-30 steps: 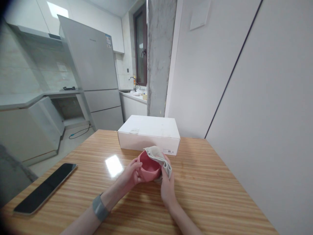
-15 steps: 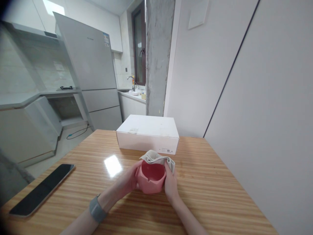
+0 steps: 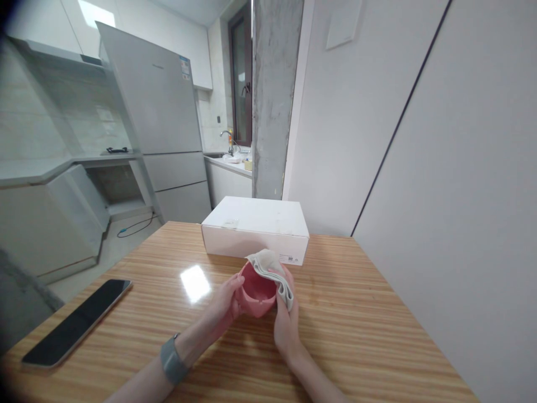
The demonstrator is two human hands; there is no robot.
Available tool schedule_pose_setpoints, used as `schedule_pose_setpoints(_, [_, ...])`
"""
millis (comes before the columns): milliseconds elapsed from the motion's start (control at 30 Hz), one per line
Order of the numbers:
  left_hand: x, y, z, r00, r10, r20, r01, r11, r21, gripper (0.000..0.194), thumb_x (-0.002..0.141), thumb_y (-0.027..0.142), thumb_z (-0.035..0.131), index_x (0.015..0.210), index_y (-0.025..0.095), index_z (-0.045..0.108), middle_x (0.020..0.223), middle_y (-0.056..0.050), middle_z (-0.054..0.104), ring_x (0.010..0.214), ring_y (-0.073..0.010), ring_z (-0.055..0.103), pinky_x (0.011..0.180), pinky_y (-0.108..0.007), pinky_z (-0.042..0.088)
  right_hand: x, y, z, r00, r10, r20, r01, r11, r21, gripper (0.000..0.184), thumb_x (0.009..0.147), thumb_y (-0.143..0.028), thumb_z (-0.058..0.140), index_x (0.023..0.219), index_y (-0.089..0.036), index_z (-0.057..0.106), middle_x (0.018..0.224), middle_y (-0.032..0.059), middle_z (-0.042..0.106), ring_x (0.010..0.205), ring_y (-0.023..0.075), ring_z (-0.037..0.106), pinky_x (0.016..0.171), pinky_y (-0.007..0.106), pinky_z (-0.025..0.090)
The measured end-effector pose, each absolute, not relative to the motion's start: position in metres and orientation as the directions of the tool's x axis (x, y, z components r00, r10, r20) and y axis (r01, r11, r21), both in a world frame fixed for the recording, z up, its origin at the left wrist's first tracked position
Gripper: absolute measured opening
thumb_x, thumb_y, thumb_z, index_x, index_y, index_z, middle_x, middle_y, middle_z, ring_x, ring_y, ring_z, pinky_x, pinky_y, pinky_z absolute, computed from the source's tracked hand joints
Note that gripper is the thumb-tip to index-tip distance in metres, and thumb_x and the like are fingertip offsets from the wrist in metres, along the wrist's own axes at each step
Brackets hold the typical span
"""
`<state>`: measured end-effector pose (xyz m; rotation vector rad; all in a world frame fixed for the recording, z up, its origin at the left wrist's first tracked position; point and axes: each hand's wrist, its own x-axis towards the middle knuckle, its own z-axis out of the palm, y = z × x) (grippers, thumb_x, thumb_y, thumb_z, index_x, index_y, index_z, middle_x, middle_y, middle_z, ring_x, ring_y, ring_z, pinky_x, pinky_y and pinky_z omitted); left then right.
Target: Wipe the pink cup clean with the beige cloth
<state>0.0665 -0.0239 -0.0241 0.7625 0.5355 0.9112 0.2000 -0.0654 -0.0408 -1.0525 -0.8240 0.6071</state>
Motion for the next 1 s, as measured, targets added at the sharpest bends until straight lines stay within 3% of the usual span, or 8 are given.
schedule_pose_setpoints(100, [0.066, -0.024, -0.020, 0.559, 0.823, -0.099, -0.484, 0.421, 0.767, 0.036, 0.081, 0.033, 0.063, 0.112, 0.016, 0.059, 0.105, -0.009, 0.066, 0.087, -0.0178, 0.064, 0.066, -0.025, 0.054, 0.204, -0.065, -0.040, 0.599, 0.757, 0.263, -0.064, 0.372, -0.926, 0.037, 0.074, -0.046, 0.066, 0.101, -0.021, 0.069, 0.106, 0.0071, 0.069, 0.111, 0.0258, 0.058, 0.101, 0.040, 0.040])
schedule_pose_setpoints(267, [0.055, -0.015, -0.024, 0.668, 0.678, -0.308, -0.228, 0.580, 0.782, 0.047, 0.083, 0.055, 0.049, 0.099, 0.014, 0.066, 0.078, -0.005, 0.064, 0.063, -0.0157, 0.059, 0.053, -0.030, 0.055, 0.215, -0.061, -0.040, 0.588, 0.802, 0.106, -0.190, 0.264, -0.946, 0.041, 0.070, -0.053, 0.068, 0.096, -0.021, 0.070, 0.102, 0.0055, 0.071, 0.099, 0.0247, 0.062, 0.093, 0.037, 0.046])
schedule_pose_setpoints(433, [0.052, -0.011, -0.033, 0.710, 0.644, -0.284, -0.210, 0.580, 0.787, 0.041, 0.082, 0.051, 0.055, 0.093, 0.013, 0.067, 0.072, -0.005, 0.064, 0.065, -0.0148, 0.060, 0.056, -0.025, 0.054, 0.221, -0.054, -0.040, 0.560, 0.828, -0.003, -0.282, 0.188, -0.941, 0.042, 0.063, -0.055, 0.073, 0.091, -0.023, 0.071, 0.096, 0.0034, 0.072, 0.095, 0.0249, 0.064, 0.089, 0.037, 0.048])
schedule_pose_setpoints(600, [0.055, -0.010, -0.032, 0.580, 0.753, -0.312, -0.269, 0.538, 0.799, 0.038, 0.073, 0.046, 0.067, 0.094, 0.014, 0.065, 0.074, -0.005, 0.067, 0.061, -0.0164, 0.060, 0.049, -0.026, 0.052, 0.214, -0.056, -0.040, 0.518, 0.851, 0.080, -0.254, 0.243, -0.936, 0.041, 0.067, -0.055, 0.071, 0.094, -0.023, 0.072, 0.101, 0.0043, 0.072, 0.102, 0.0258, 0.062, 0.095, 0.039, 0.045])
schedule_pose_setpoints(700, [0.058, -0.014, -0.029, 0.531, 0.812, -0.242, -0.365, 0.477, 0.799, 0.035, 0.071, 0.042, 0.070, 0.090, 0.013, 0.064, 0.077, -0.006, 0.068, 0.065, -0.0178, 0.062, 0.057, -0.031, 0.055, 0.205, -0.060, -0.043, 0.570, 0.810, 0.138, -0.192, 0.294, -0.936, 0.042, 0.068, -0.053, 0.070, 0.097, -0.023, 0.071, 0.104, 0.0048, 0.071, 0.110, 0.0258, 0.058, 0.101, 0.039, 0.040])
schedule_pose_setpoints(833, [0.061, -0.023, -0.021, 0.537, 0.835, -0.121, -0.457, 0.409, 0.790, 0.031, 0.073, 0.030, 0.071, 0.099, 0.015, 0.062, 0.096, -0.008, 0.070, 0.079, -0.0178, 0.065, 0.064, -0.028, 0.054, 0.202, -0.061, -0.046, 0.621, 0.768, 0.156, -0.148, 0.310, -0.939, 0.044, 0.069, -0.052, 0.069, 0.101, -0.021, 0.069, 0.111, 0.0059, 0.068, 0.114, 0.0257, 0.056, 0.104, 0.039, 0.037])
schedule_pose_setpoints(900, [0.060, -0.024, -0.018, 0.594, 0.797, -0.107, -0.433, 0.429, 0.792, 0.031, 0.076, 0.030, 0.069, 0.102, 0.015, 0.062, 0.100, -0.010, 0.069, 0.083, -0.0181, 0.065, 0.068, -0.027, 0.054, 0.207, -0.060, -0.045, 0.628, 0.768, 0.130, -0.167, 0.295, -0.941, 0.045, 0.069, -0.053, 0.068, 0.102, -0.021, 0.069, 0.109, 0.0062, 0.069, 0.110, 0.0260, 0.058, 0.102, 0.040, 0.039])
schedule_pose_setpoints(1000, [0.056, -0.022, -0.015, 0.673, 0.711, -0.206, -0.294, 0.512, 0.807, 0.037, 0.083, 0.044, 0.058, 0.103, 0.013, 0.064, 0.096, -0.010, 0.069, 0.074, -0.0186, 0.067, 0.065, -0.030, 0.056, 0.216, -0.058, -0.039, 0.605, 0.788, 0.113, -0.202, 0.290, -0.935, 0.045, 0.071, -0.054, 0.067, 0.102, -0.022, 0.069, 0.107, 0.0058, 0.069, 0.106, 0.0251, 0.060, 0.099, 0.039, 0.041])
